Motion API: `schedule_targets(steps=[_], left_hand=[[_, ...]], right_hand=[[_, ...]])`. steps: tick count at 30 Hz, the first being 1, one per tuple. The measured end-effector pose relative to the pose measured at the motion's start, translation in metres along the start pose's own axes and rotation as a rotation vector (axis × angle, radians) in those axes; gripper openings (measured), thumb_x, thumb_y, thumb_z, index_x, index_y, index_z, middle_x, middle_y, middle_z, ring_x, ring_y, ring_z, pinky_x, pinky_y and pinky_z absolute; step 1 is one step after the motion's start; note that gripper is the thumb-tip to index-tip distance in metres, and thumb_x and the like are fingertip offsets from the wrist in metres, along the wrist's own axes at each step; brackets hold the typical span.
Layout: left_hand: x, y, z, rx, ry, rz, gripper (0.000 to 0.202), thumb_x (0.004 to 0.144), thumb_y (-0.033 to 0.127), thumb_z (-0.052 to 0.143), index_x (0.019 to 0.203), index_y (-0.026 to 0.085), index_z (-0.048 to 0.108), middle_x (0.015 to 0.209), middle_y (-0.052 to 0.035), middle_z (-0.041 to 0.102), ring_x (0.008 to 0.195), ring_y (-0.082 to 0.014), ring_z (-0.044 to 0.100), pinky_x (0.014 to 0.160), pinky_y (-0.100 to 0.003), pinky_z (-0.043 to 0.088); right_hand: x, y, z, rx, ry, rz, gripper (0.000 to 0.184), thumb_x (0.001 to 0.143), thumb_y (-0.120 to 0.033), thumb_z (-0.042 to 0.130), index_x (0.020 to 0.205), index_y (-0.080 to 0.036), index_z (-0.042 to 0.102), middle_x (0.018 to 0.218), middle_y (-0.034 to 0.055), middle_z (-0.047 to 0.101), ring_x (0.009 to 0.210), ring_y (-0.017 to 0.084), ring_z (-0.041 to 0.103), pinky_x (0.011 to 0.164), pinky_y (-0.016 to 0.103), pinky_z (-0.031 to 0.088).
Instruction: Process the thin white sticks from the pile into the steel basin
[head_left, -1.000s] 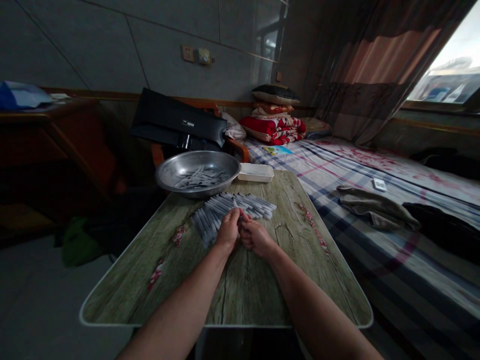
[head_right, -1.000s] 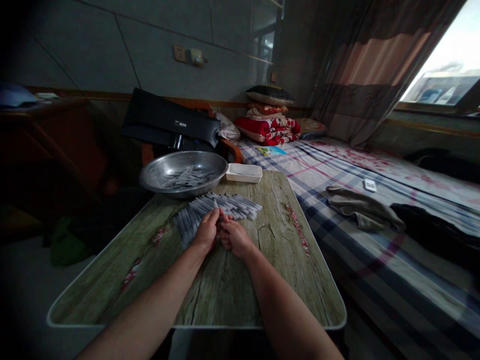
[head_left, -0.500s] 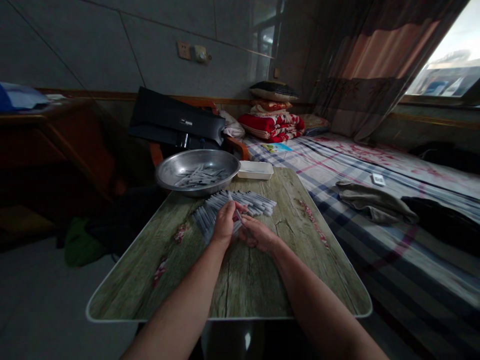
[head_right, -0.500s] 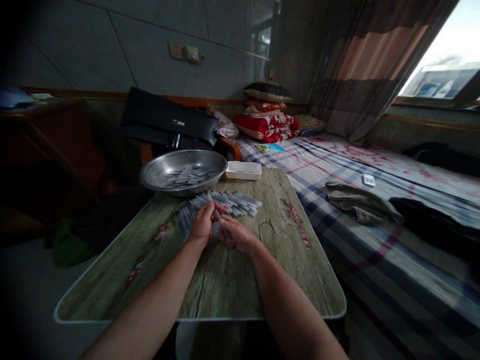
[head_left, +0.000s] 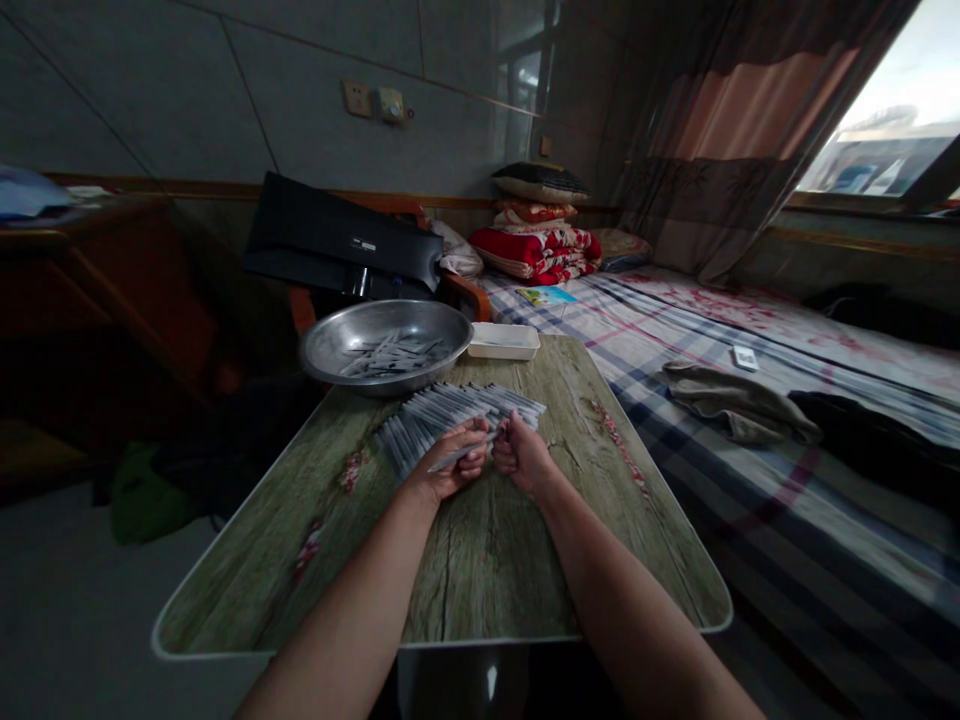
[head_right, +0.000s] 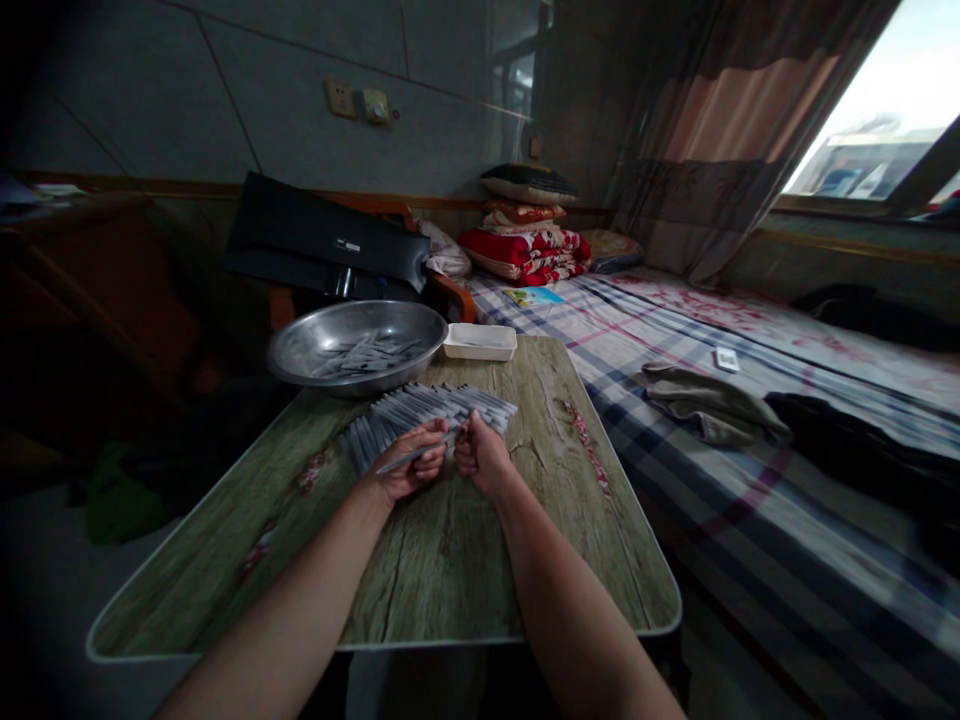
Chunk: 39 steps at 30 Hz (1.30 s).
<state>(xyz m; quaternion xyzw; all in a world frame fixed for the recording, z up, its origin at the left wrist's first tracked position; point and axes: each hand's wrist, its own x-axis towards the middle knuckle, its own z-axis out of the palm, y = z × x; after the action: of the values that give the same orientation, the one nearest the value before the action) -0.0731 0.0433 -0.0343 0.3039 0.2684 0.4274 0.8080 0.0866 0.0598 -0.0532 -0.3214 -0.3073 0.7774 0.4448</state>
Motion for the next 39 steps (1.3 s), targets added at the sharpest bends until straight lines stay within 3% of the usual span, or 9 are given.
schedule_targets(steps=[3,9,15,19,23,27,33,36,39], left_hand=[[0.001,-0.001,-0.004,-0.010,-0.044,-0.058,0.027,0.070,0.020,0.077,0.090,0.019,0.059,0.049,0.0100,0.041,0.035,-0.0026,0.030,0.036,-0.012,0.023],[0.003,-0.002,-0.003,-0.050,-0.010,-0.008,0.019,0.073,0.021,0.075,0.087,0.015,0.063,0.049,0.0077,0.043,0.037,-0.0034,0.032,0.036,-0.013,0.026],[0.006,-0.005,0.005,0.001,0.161,0.203,0.029,0.065,0.016,0.074,0.094,0.013,0.071,0.068,-0.0007,0.062,0.046,-0.0050,0.042,0.040,-0.015,0.031],[0.007,-0.010,0.009,0.260,0.294,0.391,0.030,0.068,0.031,0.081,0.093,0.017,0.075,0.079,-0.0010,0.067,0.065,-0.0103,0.057,0.051,-0.018,0.045],[0.010,-0.013,0.012,0.350,0.293,0.480,0.037,0.067,0.045,0.084,0.090,0.017,0.076,0.099,-0.0058,0.073,0.088,-0.0180,0.067,0.071,-0.027,0.056],[0.016,-0.017,0.011,0.313,0.362,0.515,0.045,0.063,0.055,0.086,0.082,0.016,0.075,0.091,-0.0067,0.075,0.079,-0.0180,0.069,0.075,-0.030,0.057],[0.020,-0.019,0.006,0.236,0.506,0.520,0.051,0.058,0.057,0.088,0.083,0.016,0.072,0.079,-0.0052,0.076,0.070,-0.0192,0.072,0.068,-0.031,0.057],[0.020,-0.019,0.006,0.243,0.512,0.537,0.051,0.059,0.058,0.087,0.081,0.016,0.071,0.078,-0.0049,0.076,0.070,-0.0190,0.072,0.067,-0.030,0.057],[0.019,-0.018,0.007,0.267,0.507,0.553,0.050,0.061,0.059,0.086,0.081,0.016,0.071,0.078,-0.0050,0.075,0.071,-0.0187,0.071,0.067,-0.030,0.057]], right_hand=[[-0.001,0.003,0.001,-0.095,0.039,-0.066,0.056,0.070,-0.068,0.076,0.073,-0.022,0.044,0.046,-0.0123,0.031,0.036,0.004,0.019,0.037,0.019,0.010],[-0.003,0.005,0.005,-0.194,0.084,-0.128,0.061,0.068,-0.072,0.075,0.066,-0.023,0.039,0.045,-0.0112,0.033,0.035,0.003,0.021,0.034,0.019,0.010],[0.001,0.004,0.004,-0.118,0.159,-0.141,0.061,0.073,-0.071,0.071,0.063,-0.024,0.034,0.042,-0.0116,0.027,0.034,0.004,0.018,0.034,0.020,0.009],[0.001,0.004,0.003,-0.116,0.188,-0.127,0.060,0.075,-0.072,0.069,0.064,-0.024,0.035,0.042,-0.0118,0.026,0.034,0.004,0.018,0.034,0.020,0.010],[0.002,0.005,0.003,-0.122,0.185,-0.140,0.059,0.073,-0.071,0.070,0.066,-0.024,0.036,0.044,-0.0125,0.027,0.035,0.004,0.018,0.034,0.019,0.011],[0.003,0.007,0.005,-0.159,0.195,-0.161,0.057,0.071,-0.069,0.072,0.067,-0.024,0.039,0.045,-0.0124,0.029,0.036,0.004,0.019,0.034,0.019,0.012],[-0.001,0.005,0.008,-0.124,0.177,-0.244,0.046,0.066,-0.051,0.080,0.082,-0.024,0.046,0.060,-0.0104,0.047,0.038,0.003,0.027,0.036,0.016,0.013],[0.000,0.005,0.006,-0.133,0.203,-0.203,0.045,0.072,-0.060,0.072,0.081,-0.023,0.048,0.061,-0.0081,0.049,0.037,0.004,0.025,0.035,0.017,0.012],[0.001,0.006,0.004,-0.248,0.210,-0.205,0.049,0.076,-0.066,0.067,0.070,-0.022,0.045,0.051,-0.0081,0.040,0.037,0.005,0.026,0.035,0.019,0.014]])
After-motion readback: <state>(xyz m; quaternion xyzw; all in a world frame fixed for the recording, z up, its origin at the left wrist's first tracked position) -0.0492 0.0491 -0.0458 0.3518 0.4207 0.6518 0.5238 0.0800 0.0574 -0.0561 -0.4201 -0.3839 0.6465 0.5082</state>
